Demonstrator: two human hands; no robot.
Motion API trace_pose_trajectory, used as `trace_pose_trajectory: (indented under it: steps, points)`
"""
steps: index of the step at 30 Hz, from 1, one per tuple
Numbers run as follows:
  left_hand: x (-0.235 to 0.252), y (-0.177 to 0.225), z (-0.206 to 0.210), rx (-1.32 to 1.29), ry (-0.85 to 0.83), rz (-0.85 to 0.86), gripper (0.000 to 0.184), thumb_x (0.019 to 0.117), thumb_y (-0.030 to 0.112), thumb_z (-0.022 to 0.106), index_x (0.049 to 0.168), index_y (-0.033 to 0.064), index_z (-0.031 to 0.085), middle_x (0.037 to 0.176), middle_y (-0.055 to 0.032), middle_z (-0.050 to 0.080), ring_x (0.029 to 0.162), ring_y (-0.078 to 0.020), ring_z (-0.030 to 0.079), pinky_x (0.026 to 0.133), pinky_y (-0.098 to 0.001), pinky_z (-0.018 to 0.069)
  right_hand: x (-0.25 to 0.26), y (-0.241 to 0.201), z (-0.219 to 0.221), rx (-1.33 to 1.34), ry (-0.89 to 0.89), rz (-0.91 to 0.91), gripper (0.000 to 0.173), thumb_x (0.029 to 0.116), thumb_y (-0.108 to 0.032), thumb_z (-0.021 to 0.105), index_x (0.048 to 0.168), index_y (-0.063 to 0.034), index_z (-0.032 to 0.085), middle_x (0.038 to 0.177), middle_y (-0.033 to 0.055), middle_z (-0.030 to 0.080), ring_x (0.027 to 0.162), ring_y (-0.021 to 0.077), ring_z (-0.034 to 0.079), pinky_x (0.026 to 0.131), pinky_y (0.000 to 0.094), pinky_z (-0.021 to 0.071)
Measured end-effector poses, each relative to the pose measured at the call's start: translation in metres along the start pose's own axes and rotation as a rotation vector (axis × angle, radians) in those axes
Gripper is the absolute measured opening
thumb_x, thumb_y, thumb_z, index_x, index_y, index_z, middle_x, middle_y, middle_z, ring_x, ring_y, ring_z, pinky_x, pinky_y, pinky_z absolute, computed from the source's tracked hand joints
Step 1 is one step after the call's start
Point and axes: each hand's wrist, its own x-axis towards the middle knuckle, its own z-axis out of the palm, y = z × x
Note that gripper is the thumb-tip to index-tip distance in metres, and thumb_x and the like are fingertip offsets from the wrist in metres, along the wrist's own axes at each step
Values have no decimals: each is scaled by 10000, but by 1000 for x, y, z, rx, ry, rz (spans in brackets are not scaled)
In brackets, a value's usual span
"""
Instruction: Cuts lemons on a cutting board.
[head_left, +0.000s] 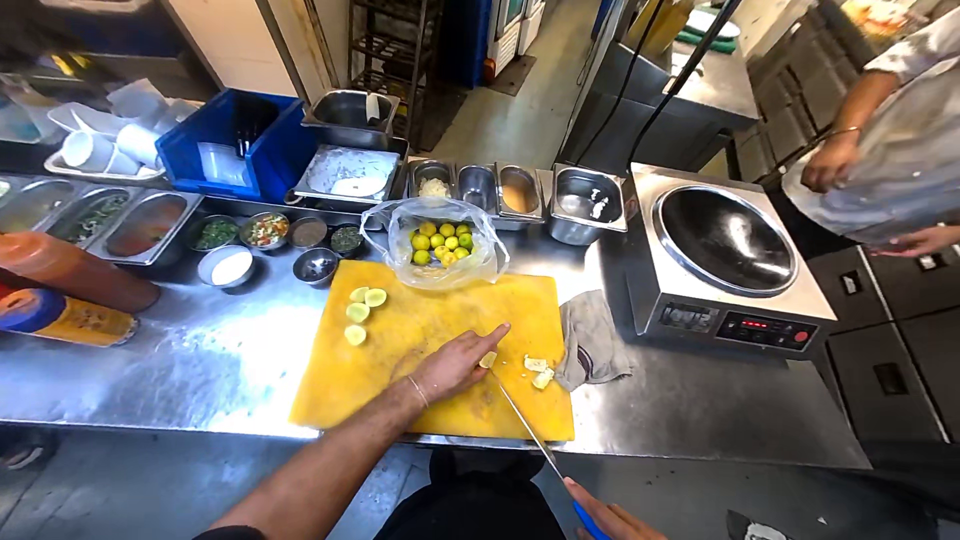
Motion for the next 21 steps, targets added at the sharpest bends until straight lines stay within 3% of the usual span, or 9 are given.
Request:
trace_pose_trajectory:
  steps: [5, 12, 21]
  points:
    - [4, 3, -4, 64, -70, 21, 807, 932, 58, 706, 1624, 181, 310, 1223, -78, 692, 1140, -261, 642, 1009, -388, 524, 2, 0, -6, -41, -9, 2, 443, 971, -220, 626, 1411, -257, 656, 927, 145, 727, 737, 304, 696, 640, 501, 576]
    - [8, 1, -7, 62, -124, 16, 834, 917, 63, 727, 1626, 170, 302, 1213, -91, 696, 1085, -279, 664, 982, -413, 536, 5, -4, -10, -71, -23, 21, 448, 973, -222, 616, 1415, -286, 651, 926, 142, 717, 747, 311, 690, 628, 515, 564]
    - [1, -3, -4, -165, -19, -81, 901, 903, 74, 764, 1632, 98, 235, 1217, -91, 711, 1104, -232, 690, 1029, -416, 532, 1, -10, 13, 50, 78, 46, 439, 958, -182, 648, 1396, -165, 666, 946, 173, 744, 770, 324, 718, 703, 509, 596]
